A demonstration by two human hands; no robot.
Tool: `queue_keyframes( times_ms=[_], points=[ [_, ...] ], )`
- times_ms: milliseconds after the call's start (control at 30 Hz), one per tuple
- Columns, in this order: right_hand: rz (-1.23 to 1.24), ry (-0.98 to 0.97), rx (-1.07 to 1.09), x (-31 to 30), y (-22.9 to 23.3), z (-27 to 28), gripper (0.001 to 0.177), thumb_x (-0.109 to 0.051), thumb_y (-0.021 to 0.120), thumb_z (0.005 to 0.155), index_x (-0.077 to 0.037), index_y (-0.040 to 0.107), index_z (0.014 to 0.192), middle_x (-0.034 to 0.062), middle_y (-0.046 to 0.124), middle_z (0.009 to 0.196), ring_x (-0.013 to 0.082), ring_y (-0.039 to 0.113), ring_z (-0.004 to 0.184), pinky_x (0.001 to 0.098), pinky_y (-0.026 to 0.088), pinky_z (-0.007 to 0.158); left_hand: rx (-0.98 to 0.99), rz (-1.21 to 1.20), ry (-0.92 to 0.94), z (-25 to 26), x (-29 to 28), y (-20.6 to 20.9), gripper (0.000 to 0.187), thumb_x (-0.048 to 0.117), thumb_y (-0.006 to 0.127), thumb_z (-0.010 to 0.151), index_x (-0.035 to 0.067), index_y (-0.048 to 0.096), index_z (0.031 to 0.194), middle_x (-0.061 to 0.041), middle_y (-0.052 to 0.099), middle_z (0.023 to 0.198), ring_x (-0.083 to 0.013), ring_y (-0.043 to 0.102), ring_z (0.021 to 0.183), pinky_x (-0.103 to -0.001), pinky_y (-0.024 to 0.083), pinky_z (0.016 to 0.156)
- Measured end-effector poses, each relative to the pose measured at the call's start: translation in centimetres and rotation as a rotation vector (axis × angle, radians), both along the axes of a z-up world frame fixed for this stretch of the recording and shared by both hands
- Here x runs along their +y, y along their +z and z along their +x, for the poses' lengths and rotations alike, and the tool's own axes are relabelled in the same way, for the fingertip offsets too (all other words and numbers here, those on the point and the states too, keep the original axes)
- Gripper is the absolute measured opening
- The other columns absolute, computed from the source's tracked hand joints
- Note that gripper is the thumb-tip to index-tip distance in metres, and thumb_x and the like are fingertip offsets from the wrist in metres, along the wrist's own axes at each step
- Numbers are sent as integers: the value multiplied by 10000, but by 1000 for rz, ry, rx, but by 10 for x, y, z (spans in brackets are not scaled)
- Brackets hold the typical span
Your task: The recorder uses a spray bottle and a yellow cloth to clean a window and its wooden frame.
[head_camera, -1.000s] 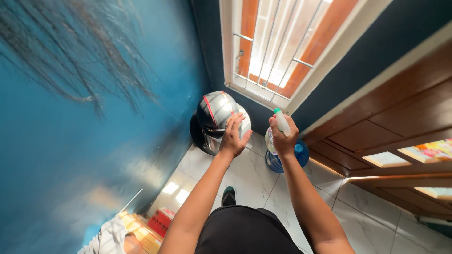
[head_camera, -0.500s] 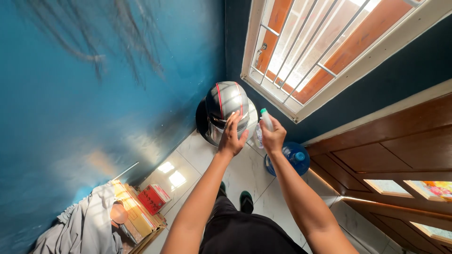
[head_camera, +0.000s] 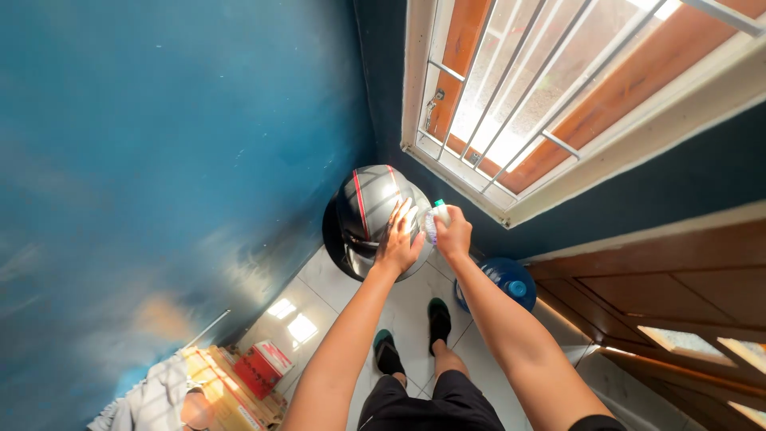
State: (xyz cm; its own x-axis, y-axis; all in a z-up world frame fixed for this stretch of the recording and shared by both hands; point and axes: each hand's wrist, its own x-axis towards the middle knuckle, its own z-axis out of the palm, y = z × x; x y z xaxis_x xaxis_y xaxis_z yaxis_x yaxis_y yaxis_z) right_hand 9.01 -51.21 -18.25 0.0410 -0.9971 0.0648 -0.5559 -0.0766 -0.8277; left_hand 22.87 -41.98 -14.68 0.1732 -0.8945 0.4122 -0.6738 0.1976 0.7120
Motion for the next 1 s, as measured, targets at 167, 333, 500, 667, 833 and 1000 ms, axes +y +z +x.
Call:
queue_keyframes(
  times_ms=[167,333,500,667,833,1000],
  points=[
    [122,67,62,-38,-29,15,319,-150,802,830,-47,695,1114,217,753,978,349,759,914,403,575,787,18,30,71,1,-30,-13,613,178,706,889,14,484,1437,-207,412,1597,-427,341,1515,-480,315,1246],
    [155,126,87,-63,-91,17,340,-104,830,771,-23,703,1075,203,753,1006,341,746,937,398,566,809,51,120,127,3,-59,-20,651,129,733,816,6,495,1409,-233,423,1553,-462,352,1467,-510,307,1202],
    [255,159,82,-75,-97,22,307,-128,782,829,-27,706,1109,179,775,1054,310,760,996,366,585,884,-17,-37,136,8,-78,-44,603,67,686,857,0,479,1419,-262,457,1548,-477,415,1469,-519,344,1246],
    [251,242,211,-96,-127,13,483,-225,857,710,-15,696,1114,207,743,1080,331,729,1031,378,567,899,-41,-75,114,9,-93,-26,618,82,699,867,-13,464,1431,-258,450,1543,-476,400,1466,-526,330,1243],
    [420,255,316,-107,-118,15,558,-316,836,685,-42,702,1152,189,762,1082,321,746,1040,371,578,932,-33,39,113,19,-109,-3,598,91,714,873,-5,478,1414,-249,442,1556,-453,384,1473,-506,319,1238],
    [218,125,75,-132,-62,20,490,-362,775,850,-17,675,1184,196,709,1220,324,674,1166,393,500,1029,81,86,35,40,-136,8,614,93,720,858,-12,499,1422,-232,421,1579,-432,351,1490,-493,294,1227]
  ],
)
